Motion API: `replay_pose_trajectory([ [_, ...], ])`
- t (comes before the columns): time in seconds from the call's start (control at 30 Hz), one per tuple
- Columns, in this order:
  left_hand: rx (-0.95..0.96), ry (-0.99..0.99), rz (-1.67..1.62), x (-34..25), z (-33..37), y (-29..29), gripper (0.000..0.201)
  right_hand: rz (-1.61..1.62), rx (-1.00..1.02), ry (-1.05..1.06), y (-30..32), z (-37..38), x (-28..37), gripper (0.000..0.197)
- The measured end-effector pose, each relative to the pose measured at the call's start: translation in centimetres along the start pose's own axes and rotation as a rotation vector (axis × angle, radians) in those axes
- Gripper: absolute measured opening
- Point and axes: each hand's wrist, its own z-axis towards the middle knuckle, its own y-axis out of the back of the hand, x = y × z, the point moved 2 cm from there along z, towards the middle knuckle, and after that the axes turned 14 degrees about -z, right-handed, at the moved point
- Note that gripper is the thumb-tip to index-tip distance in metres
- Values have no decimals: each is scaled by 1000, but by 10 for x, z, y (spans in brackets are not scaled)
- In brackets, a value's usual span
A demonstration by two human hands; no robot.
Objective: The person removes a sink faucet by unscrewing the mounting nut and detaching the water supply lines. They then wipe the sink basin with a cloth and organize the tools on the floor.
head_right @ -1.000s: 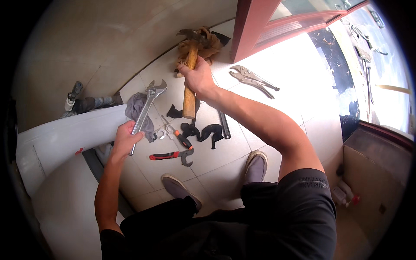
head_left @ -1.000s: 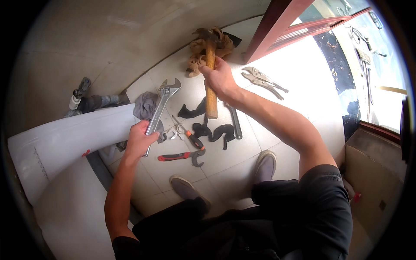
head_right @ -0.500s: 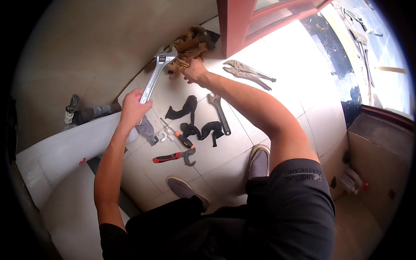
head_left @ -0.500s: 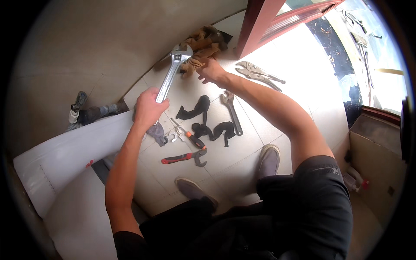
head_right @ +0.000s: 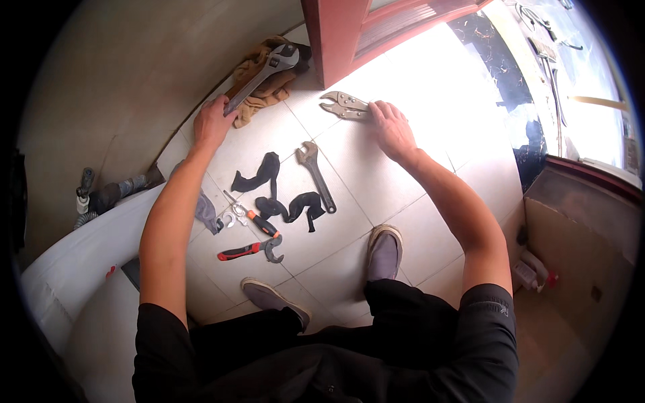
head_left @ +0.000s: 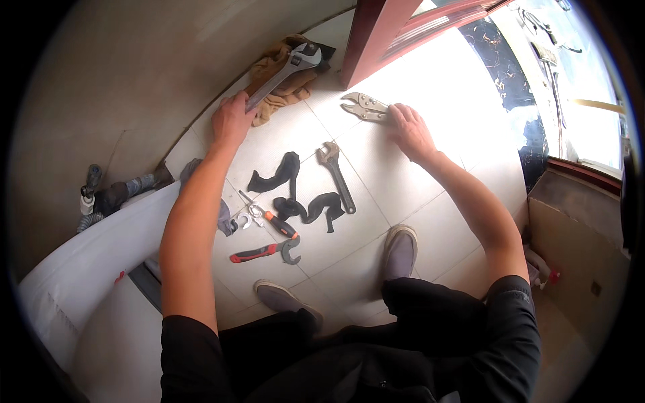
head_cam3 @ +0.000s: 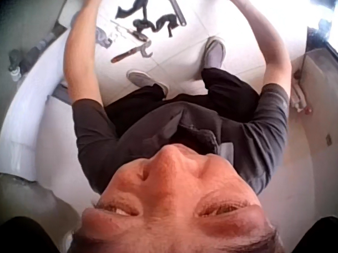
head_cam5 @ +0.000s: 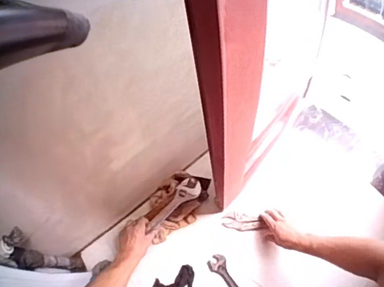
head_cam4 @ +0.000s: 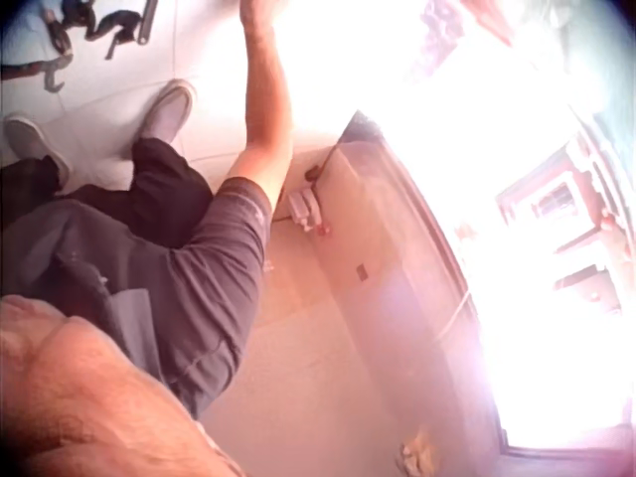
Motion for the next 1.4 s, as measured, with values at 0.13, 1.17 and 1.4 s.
replay_pose_trajectory([
  [0.13, -301, -161, 2, 21, -27, 12, 35, -77, 226, -22, -13, 20, 11, 59],
  [1.17, 561, -439, 130, -24, -262, -46, 12, -179, -99, 991, -11, -18, 132, 17],
  [1.4, 446, -432, 174, -23, -274, -39, 17, -382, 223, 1008, -15, -1, 113, 15],
])
